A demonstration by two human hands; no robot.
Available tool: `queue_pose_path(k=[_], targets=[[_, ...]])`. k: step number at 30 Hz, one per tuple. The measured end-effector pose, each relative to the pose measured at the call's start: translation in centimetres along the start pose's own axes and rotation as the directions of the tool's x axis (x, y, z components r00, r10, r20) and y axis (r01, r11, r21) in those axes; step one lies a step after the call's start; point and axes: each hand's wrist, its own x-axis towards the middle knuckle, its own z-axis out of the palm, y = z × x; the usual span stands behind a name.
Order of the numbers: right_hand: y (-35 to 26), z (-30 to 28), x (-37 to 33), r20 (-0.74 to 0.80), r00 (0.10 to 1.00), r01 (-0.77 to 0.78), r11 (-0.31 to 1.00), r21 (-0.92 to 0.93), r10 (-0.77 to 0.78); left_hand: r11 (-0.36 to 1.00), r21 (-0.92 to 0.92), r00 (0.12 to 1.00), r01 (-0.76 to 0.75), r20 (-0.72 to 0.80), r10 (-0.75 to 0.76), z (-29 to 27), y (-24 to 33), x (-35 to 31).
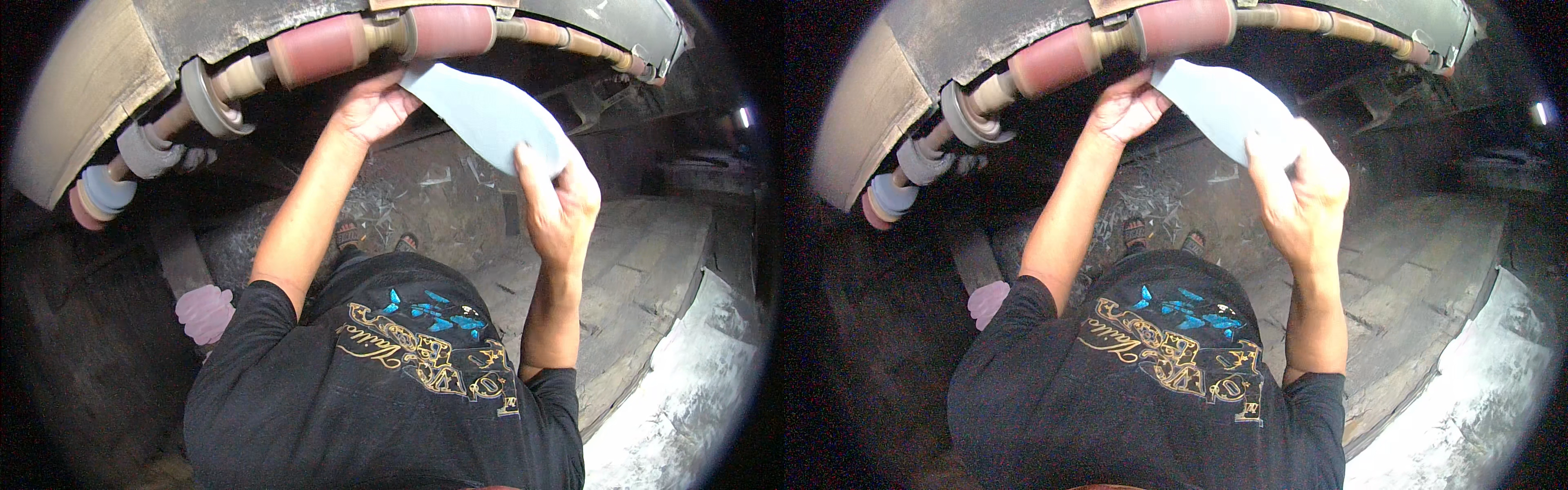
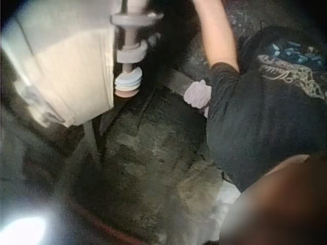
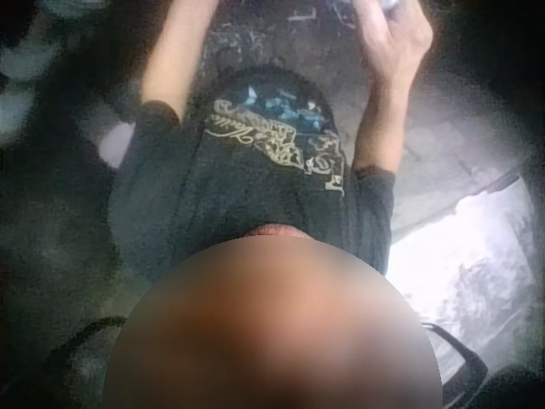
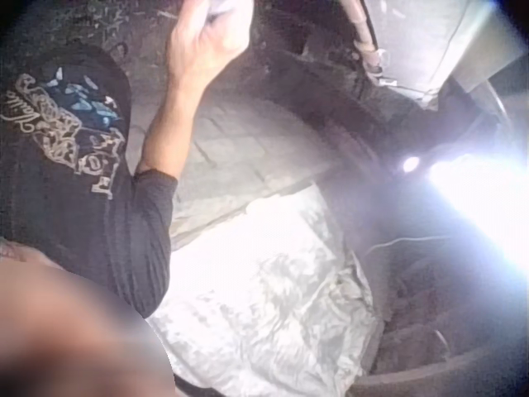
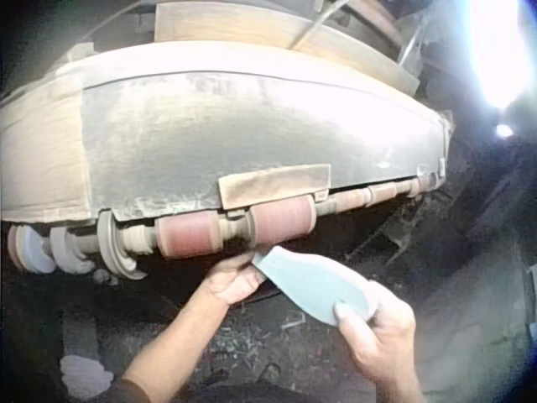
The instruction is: The person repeatedly presses a light-colored plastic piece against a rotating buffing wheel to smooth its surface. They frequently flip the piece over to treat both sides and briefly inspect it between passes.
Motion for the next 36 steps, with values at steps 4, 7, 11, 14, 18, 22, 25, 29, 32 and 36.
queue_pose_path(k=[4,7,11,14,18,22,25,29,32,36], targets=[[-0.2,-2.8,-5.1,0.079,0.971,-0.226,0.974,0.005,0.225,0.996,0.058,0.997,0.074,0.001,-0.075,2.0,-1.9,-0.3],[0.9,-1.1,-9.2,0.222,0.893,-0.412,0.909,0.057,0.391,0.989,0.086,0.991,0.12,0.043,-0.124,3.7,-2.3,-0.8],[4.0,2.7,-8.3,0.521,0.749,-0.454,0.89,-0.047,0.409,0.96,0.263,0.996,0.09,-0.048,-0.08,6.0,-4.0,-1.7],[5.9,6.1,-3.3,0.343,0.84,-0.499,0.848,0.181,0.421,0.933,0.358,0.991,0.038,-0.134,0.011,6.1,-4.8,-2.8],[6.4,10.4,1.6,0.342,0.874,-0.425,0.883,0.198,0.344,0.945,0.326,0.946,-0.021,-0.3,0.124,3.8,-4.3,-5.2],[5.9,13.0,3.8,0.26,0.928,-0.304,0.946,0.114,0.267,0.928,0.212,0.935,0.307,-0.248,-0.253,2.1,-5.4,-10.9],[5.6,13.6,4.9,0.209,0.939,-0.271,0.962,-0.035,0.273,0.876,0.097,0.86,0.472,-0.267,-0.434,1.7,-6.8,-14.7],[5.1,13.1,4.7,0.185,0.96,-0.229,0.969,0.091,0.209,0.917,0.073,0.874,0.392,-0.342,-0.346,-0.1,-5.8,-16.3],[4.7,12.5,3.6,0.17,0.969,-0.22,0.943,0.251,0.181,0.944,0.14,0.883,0.297,-0.417,-0.216,-2.0,-4.0,-16.8],[4.5,12.1,3.3,0.186,0.963,-0.242,0.924,0.295,0.193,0.974,0.169,0.895,0.151,-0.442,-0.062,-5.5,-0.4,-15.0]])
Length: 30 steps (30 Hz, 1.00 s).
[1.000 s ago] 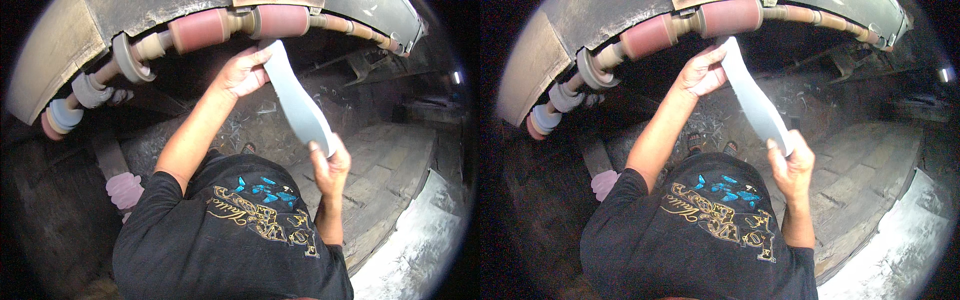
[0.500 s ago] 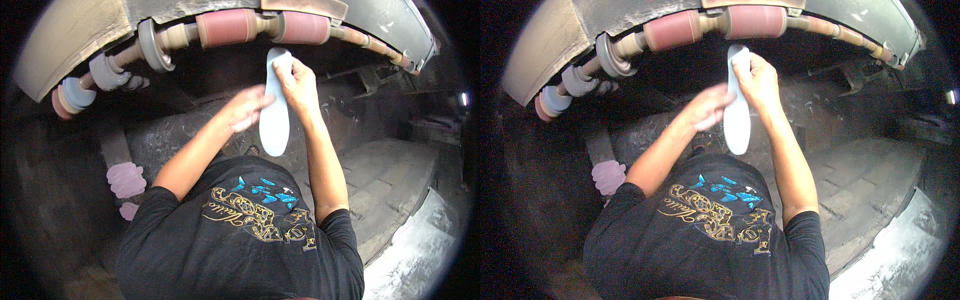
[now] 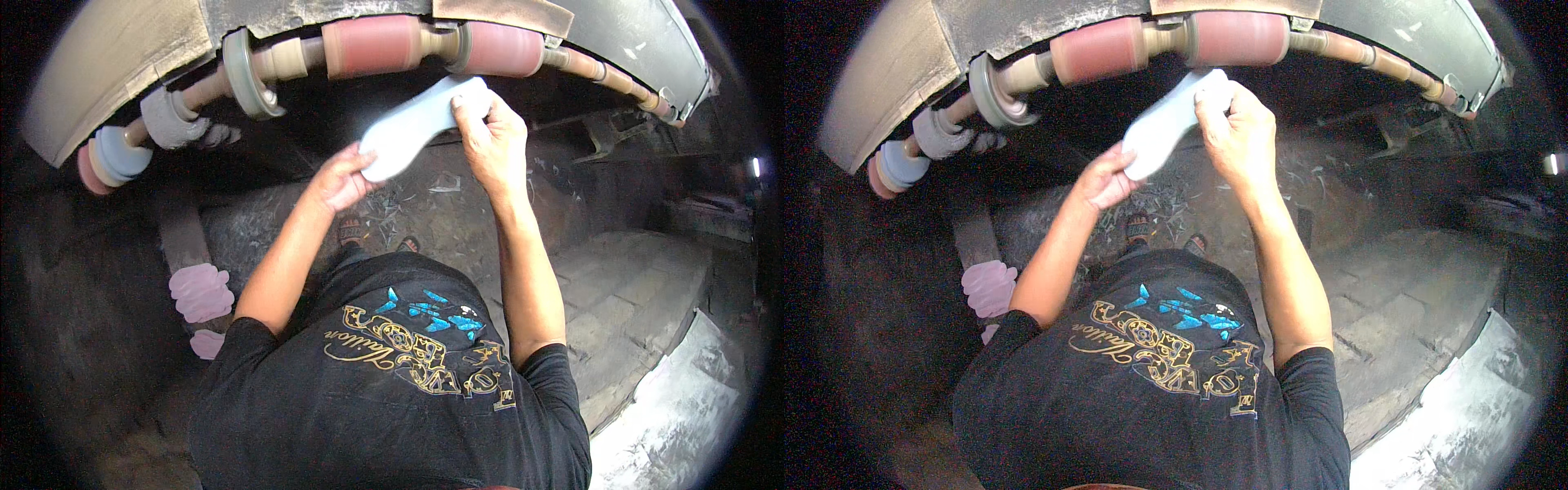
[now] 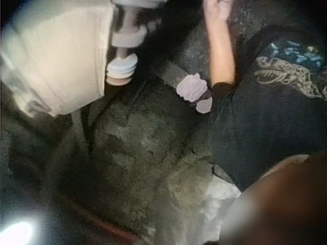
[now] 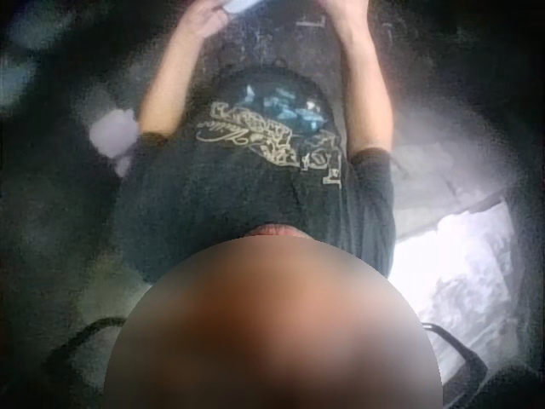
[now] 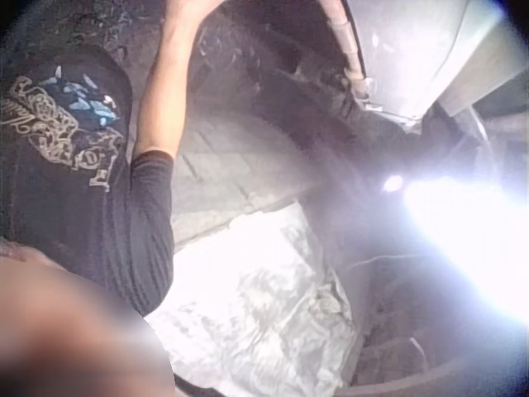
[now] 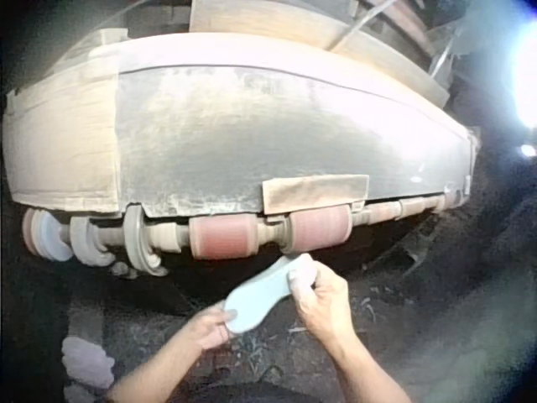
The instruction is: The person repeatedly presses a light-colored plastic piece against a rotating buffing wheel to smooth its surface. They frequently flip the piece over to treat both sides and briefly inspect it between passes.
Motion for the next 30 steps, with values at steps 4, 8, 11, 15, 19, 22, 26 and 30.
queue_pose_path(k=[4,8,11,15,19,22,26,30], targets=[[-0.5,-0.4,0.1,0.035,0.996,-0.086,0.995,0.047,0.085,0.983,-0.173,0.998,-0.054,0.006,0.056,-1.1,3.4,5.1],[-1.5,-1.5,-0.2,0.005,0.999,-0.042,0.999,0.012,0.042,0.957,-0.23,0.981,-0.174,-0.125,0.149,1.2,4.5,9.0],[-2.9,-3.3,-1.1,-0.022,0.999,0.043,0.996,-0.082,-0.045,0.937,-0.314,0.987,-0.152,0.003,0.161,3.6,4.8,9.8],[-5.4,-7.3,-3.9,-0.007,0.988,0.151,0.962,-0.226,-0.156,0.976,-0.156,0.949,-0.153,0.251,0.189,7.6,3.3,10.4],[-7.3,-11.4,-8.3,-0.036,0.999,0.018,0.986,-0.166,-0.024,0.997,-0.077,0.918,-0.031,0.392,0.059,11.6,1.9,9.7],[-7.2,-13.8,-9.6,-0.001,0.993,-0.115,0.993,-0.001,0.115,0.998,-0.067,0.89,-0.006,0.455,0.036,13.2,0.2,8.1],[-5.4,-16.4,-7.9,0.377,0.911,0.076,0.831,-0.551,0.166,0.951,-0.137,0.875,0.278,0.444,-0.192,11.0,0.0,6.8],[-1.5,-12.4,-6.4,0.4,0.915,0.072,0.954,-0.29,0.052,0.997,-0.036,0.986,0.07,0.153,-0.063,6.2,-0.2,6.3]])
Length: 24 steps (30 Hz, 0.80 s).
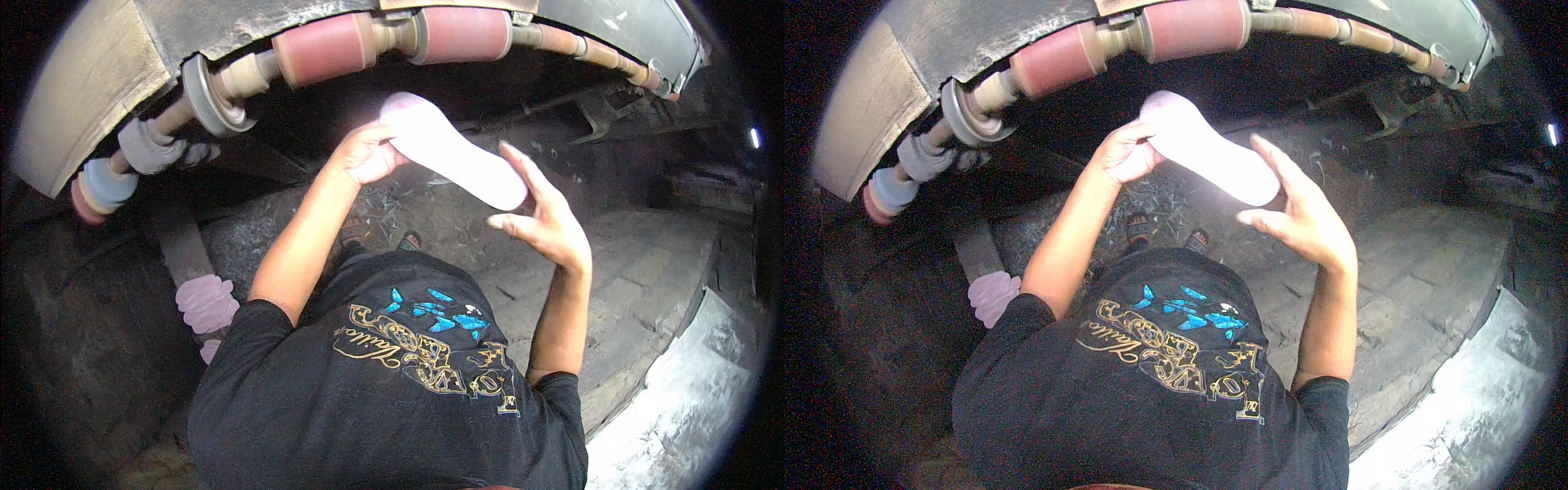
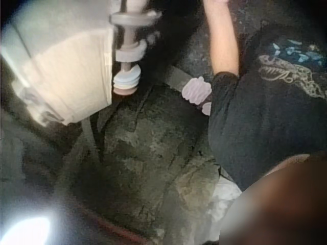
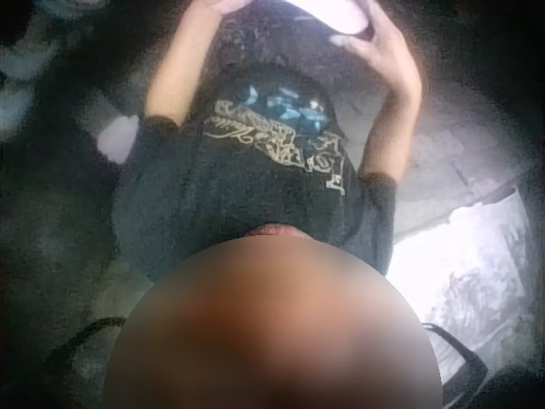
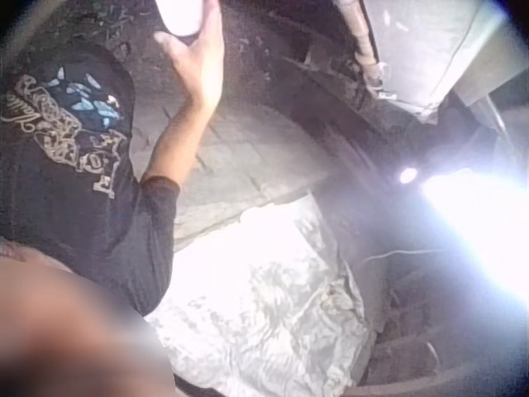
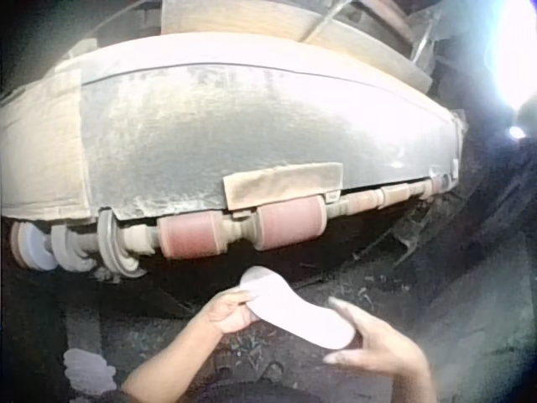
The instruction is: The person repeatedly presses a light-colored plastic piece against a rotating buffing wheel to smooth its surface. They frequently flip the piece over to treat both sides and briefly inspect it between passes.
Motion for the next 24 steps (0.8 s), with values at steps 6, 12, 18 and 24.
queue_pose_path(k=[6,12,18,24], targets=[[0.6,5.1,7.0,-0.098,0.93,-0.231,0.771,0.593,0.353,0.964,-0.127,0.973,-0.232,-0.047,0.228,-5.2,1.7,0.4],[-2.3,6.0,10.7,-0.248,0.95,-0.086,0.921,0.38,0.191,0.853,-0.243,0.853,-0.462,-0.387,0.352,-2.1,5.8,1.8],[-4.6,2.8,8.2,-0.403,0.914,0.164,0.957,0.239,-0.056,0.86,-0.452,0.95,-0.236,0.081,0.303,1.7,6.6,3.0],[-5.3,-0.1,2.1,-0.44,0.892,0.085,0.994,-0.063,-0.104,0.962,-0.217,0.965,-0.164,0.167,0.202,4.7,3.1,3.9]])
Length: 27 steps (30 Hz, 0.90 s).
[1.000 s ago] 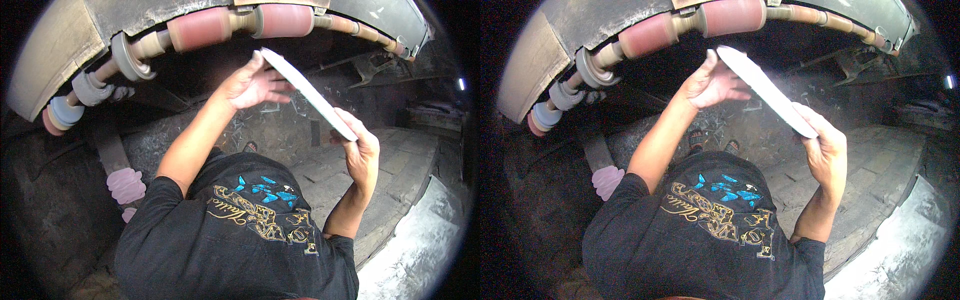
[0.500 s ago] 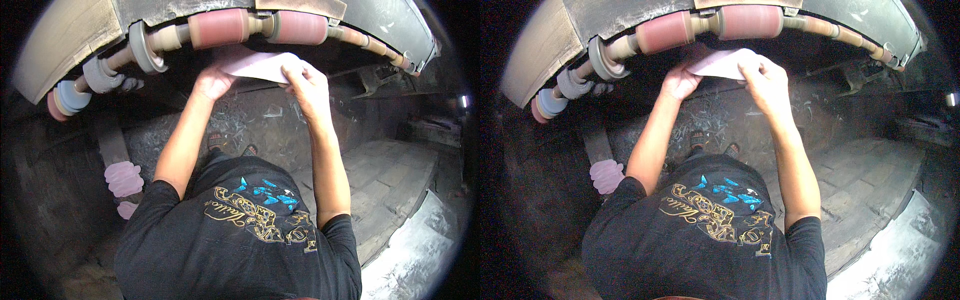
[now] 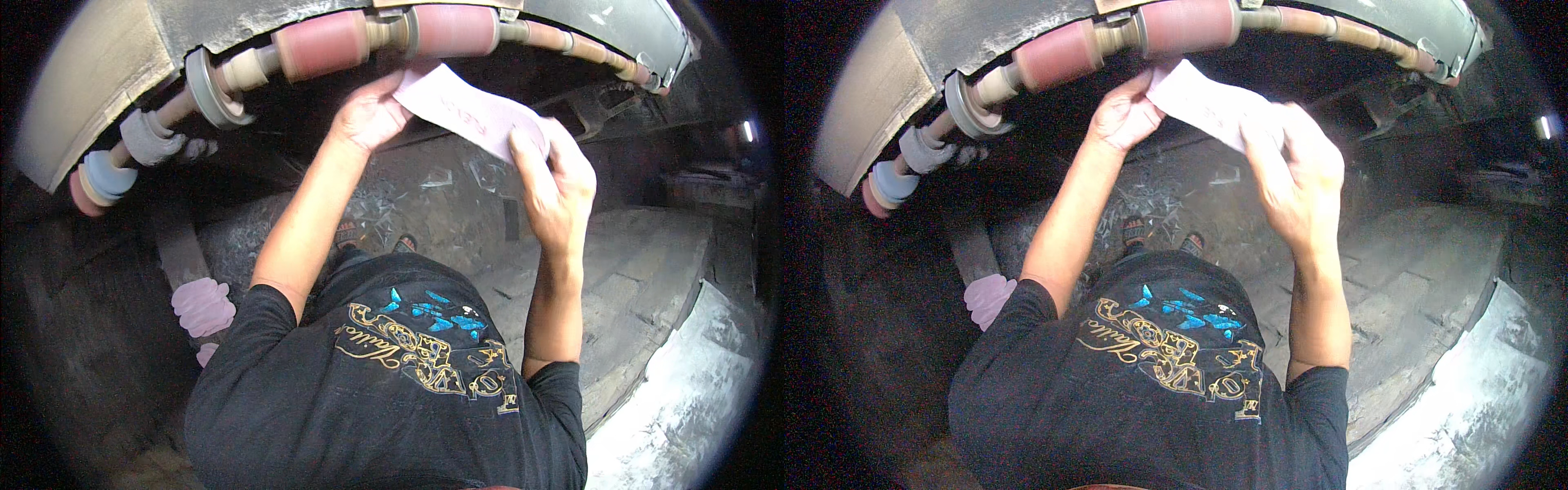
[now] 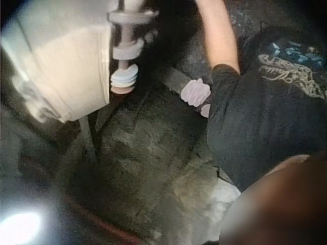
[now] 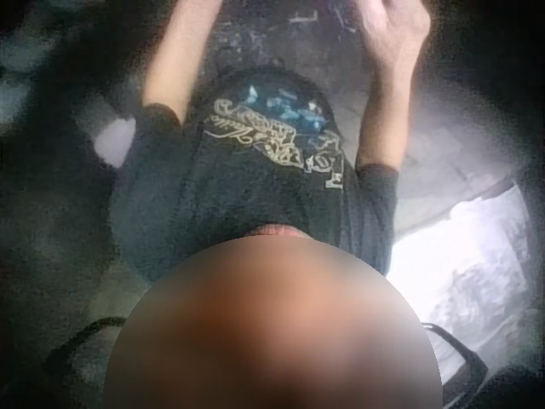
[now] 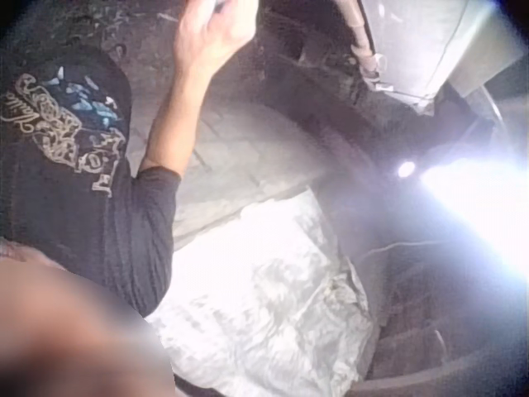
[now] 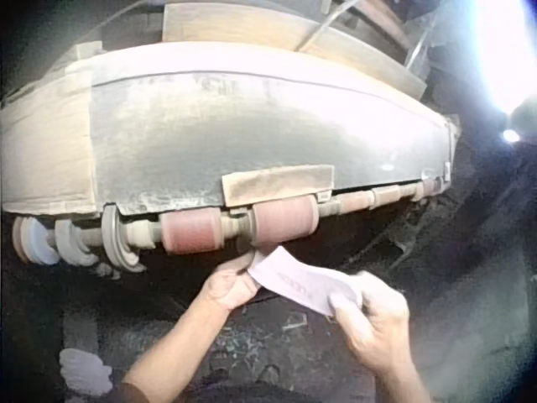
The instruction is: The person repeatedly presses a light-colored plastic piece against a rotating buffing wheel to smooth its surface. They frequently flip the piece over to treat both sides and briefly inspect it between passes.
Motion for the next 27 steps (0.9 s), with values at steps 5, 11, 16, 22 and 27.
queue_pose_path(k=[5,11,16,22,27], targets=[[0.3,-2.5,-7.8,0.027,0.993,-0.117,0.991,-0.063,0.119,0.993,0.108,0.988,0.055,0.138,-0.07,2.3,-2.4,-0.4],[2.5,3.0,-11.6,0.369,0.855,-0.323,0.93,-0.172,0.365,0.948,0.306,0.986,0.094,0.103,-0.131,5.5,-4.0,-0.5],[4.6,5.5,-3.4,0.154,0.874,-0.485,0.819,0.306,0.46,0.759,0.651,1.0,0.013,-0.018,-0.002,5.3,-4.5,-2.7],[6.6,10.3,4.2,0.29,0.92,-0.35,0.886,0.305,0.263,0.922,0.326,0.965,0.211,-0.222,-0.142,1.2,-5.5,-8.3],[7.1,12.6,7.0,0.203,0.916,-0.372,0.922,0.11,0.346,0.898,0.184,0.905,0.399,-0.239,-0.353,-1.1,-5.9,-13.7]])
